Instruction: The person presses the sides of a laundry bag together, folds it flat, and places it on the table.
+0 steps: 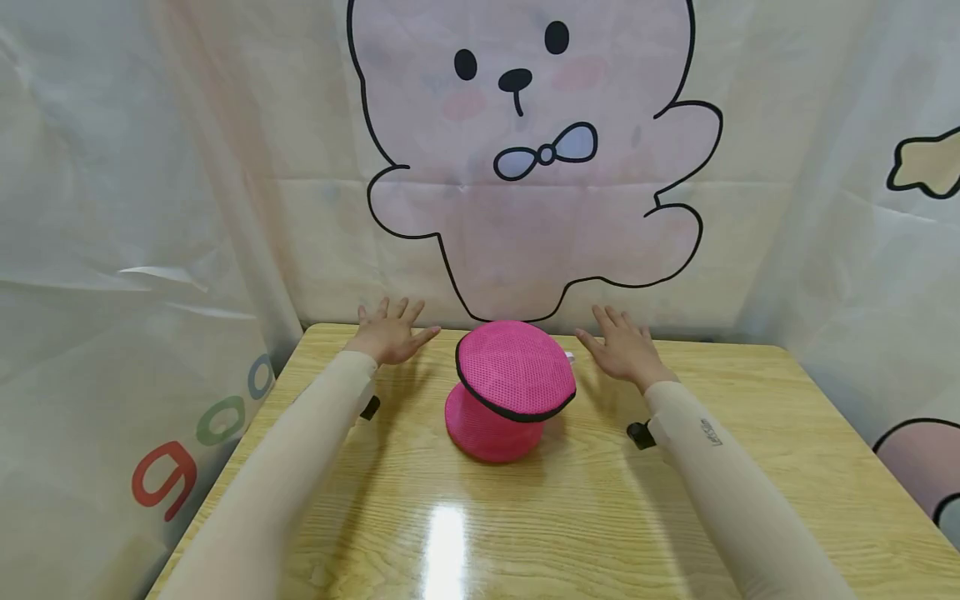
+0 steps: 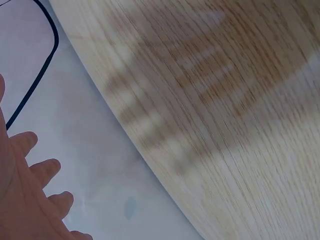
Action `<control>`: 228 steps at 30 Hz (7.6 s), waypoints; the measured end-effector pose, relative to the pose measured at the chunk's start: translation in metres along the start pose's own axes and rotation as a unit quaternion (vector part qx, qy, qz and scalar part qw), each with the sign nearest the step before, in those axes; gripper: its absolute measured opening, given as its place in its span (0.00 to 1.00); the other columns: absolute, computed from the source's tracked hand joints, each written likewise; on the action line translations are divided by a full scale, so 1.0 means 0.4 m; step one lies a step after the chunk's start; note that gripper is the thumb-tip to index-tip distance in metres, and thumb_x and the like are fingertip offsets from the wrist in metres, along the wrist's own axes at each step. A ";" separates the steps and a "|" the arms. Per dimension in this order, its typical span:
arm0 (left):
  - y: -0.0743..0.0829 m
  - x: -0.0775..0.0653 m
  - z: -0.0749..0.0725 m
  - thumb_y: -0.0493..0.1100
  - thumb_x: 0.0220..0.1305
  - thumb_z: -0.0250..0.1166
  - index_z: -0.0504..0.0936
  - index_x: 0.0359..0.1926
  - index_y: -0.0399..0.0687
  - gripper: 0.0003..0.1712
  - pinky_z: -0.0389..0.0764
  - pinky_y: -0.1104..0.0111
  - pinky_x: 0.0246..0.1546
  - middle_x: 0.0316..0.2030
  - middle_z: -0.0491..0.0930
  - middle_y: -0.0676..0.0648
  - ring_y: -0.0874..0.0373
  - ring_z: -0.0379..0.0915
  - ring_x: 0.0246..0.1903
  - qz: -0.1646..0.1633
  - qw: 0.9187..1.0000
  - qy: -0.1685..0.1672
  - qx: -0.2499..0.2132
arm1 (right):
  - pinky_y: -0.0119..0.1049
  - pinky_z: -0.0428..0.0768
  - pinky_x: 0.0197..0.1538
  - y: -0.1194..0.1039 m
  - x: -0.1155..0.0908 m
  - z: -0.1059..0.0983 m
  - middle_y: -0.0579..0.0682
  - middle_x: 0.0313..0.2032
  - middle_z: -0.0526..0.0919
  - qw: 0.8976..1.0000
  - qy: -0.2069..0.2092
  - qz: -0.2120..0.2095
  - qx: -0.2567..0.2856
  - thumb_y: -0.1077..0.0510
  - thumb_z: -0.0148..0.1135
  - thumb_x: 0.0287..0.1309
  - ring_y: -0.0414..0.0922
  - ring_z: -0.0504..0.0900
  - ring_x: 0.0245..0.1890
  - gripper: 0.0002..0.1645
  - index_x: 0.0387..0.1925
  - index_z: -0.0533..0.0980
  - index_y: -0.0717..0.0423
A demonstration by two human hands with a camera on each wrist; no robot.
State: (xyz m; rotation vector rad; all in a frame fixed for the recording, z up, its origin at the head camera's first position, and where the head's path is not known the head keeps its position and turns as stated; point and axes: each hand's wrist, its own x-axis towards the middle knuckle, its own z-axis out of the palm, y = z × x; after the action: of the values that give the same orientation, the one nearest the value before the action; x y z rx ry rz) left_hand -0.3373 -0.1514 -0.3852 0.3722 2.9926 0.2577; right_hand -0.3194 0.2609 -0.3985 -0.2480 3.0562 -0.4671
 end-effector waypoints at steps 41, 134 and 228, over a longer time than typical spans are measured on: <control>-0.015 -0.048 -0.023 0.72 0.78 0.42 0.44 0.84 0.63 0.44 0.30 0.30 0.75 0.84 0.41 0.44 0.31 0.30 0.81 0.057 0.998 0.019 -0.002 | 0.78 0.40 0.74 -0.048 -0.052 -0.033 0.62 0.82 0.48 0.998 0.012 -0.065 0.000 0.28 0.39 0.76 0.70 0.42 0.81 0.48 0.84 0.47 0.49; 0.243 -0.185 -0.043 0.72 0.75 0.48 0.56 0.82 0.61 0.43 0.43 0.39 0.80 0.84 0.48 0.48 0.43 0.39 0.83 0.264 0.961 0.068 -0.047 | 0.70 0.57 0.76 -0.201 -0.185 -0.042 0.49 0.83 0.48 0.973 0.025 -0.183 0.140 0.37 0.53 0.76 0.57 0.47 0.83 0.44 0.83 0.52 0.44; 0.265 -0.209 0.031 0.70 0.77 0.48 0.61 0.81 0.63 0.38 0.41 0.40 0.81 0.81 0.57 0.50 0.47 0.35 0.84 0.254 0.959 0.115 -0.055 | 0.71 0.51 0.78 -0.251 -0.207 0.036 0.49 0.83 0.50 0.956 0.042 -0.205 0.207 0.43 0.55 0.77 0.58 0.41 0.84 0.38 0.80 0.59 0.48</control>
State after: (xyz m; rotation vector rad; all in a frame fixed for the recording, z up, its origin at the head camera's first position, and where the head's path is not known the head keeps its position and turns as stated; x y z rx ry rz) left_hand -0.2305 -0.0693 -0.3704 1.1707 3.0239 0.5409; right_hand -0.2214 0.1755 -0.3808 -0.8629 2.8771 -1.1441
